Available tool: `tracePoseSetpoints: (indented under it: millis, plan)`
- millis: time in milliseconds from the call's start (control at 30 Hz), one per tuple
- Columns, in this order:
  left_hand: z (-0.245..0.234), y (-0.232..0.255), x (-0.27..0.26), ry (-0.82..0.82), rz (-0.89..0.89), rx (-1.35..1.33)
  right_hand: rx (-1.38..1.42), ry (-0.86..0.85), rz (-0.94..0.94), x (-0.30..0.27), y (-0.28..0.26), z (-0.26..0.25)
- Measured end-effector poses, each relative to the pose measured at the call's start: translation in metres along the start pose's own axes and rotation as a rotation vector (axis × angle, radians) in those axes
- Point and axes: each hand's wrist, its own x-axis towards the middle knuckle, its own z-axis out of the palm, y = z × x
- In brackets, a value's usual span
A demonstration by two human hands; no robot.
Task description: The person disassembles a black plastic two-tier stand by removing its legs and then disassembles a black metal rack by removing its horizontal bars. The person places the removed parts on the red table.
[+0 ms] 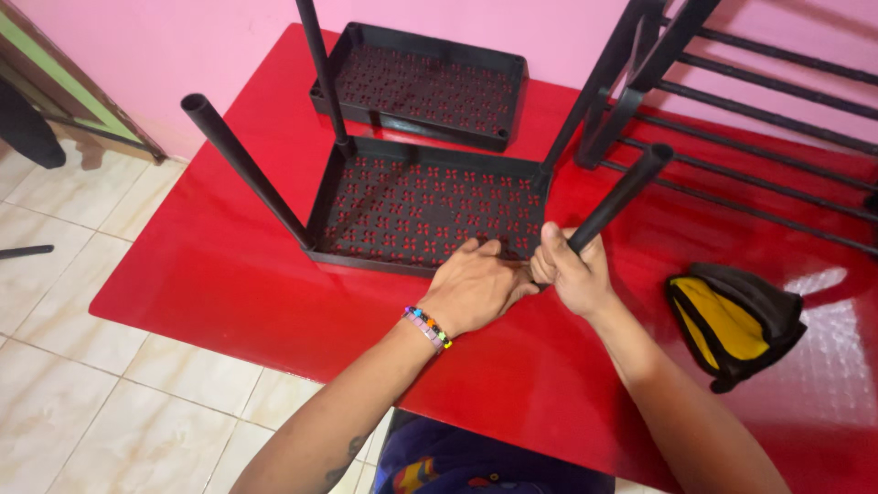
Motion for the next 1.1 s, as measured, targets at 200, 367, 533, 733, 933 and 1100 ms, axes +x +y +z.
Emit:
tracePoseSetpoints:
  millis: [200, 367, 533, 733, 933, 1100]
  plan:
    - [0.005, -0.001, -0.001, -0.056, 0.013, 0.033, 0.067, -0.232, 0.101, 0.000, -0.007, -0.012]
    - [0.006, -0.001, -0.001, -0.053, 0.010, 0.075, -0.018, 0.191, -0.034, -0.003, 0.002, 0.012]
    - [0.009, 0.001, 0.003, -0.056, 0.028, 0.098, -0.239, 0.591, -0.164, -0.008, 0.013, 0.037]
    - [0.004, 0.006, 0.003, -0.087, 0.015, 0.086, -0.093, 0.300, -0.016, -0.005, 0.003, 0.015]
    - [-0.006, 0.019, 0.001, -0.085, 0.020, 0.015, -0.039, -0.018, 0.059, -0.011, -0.020, -0.001]
    - [-0.020, 0.018, 0.004, -0.148, -0.001, -0.184, -0.245, -0.093, -0.261, -0.014, -0.045, 0.001]
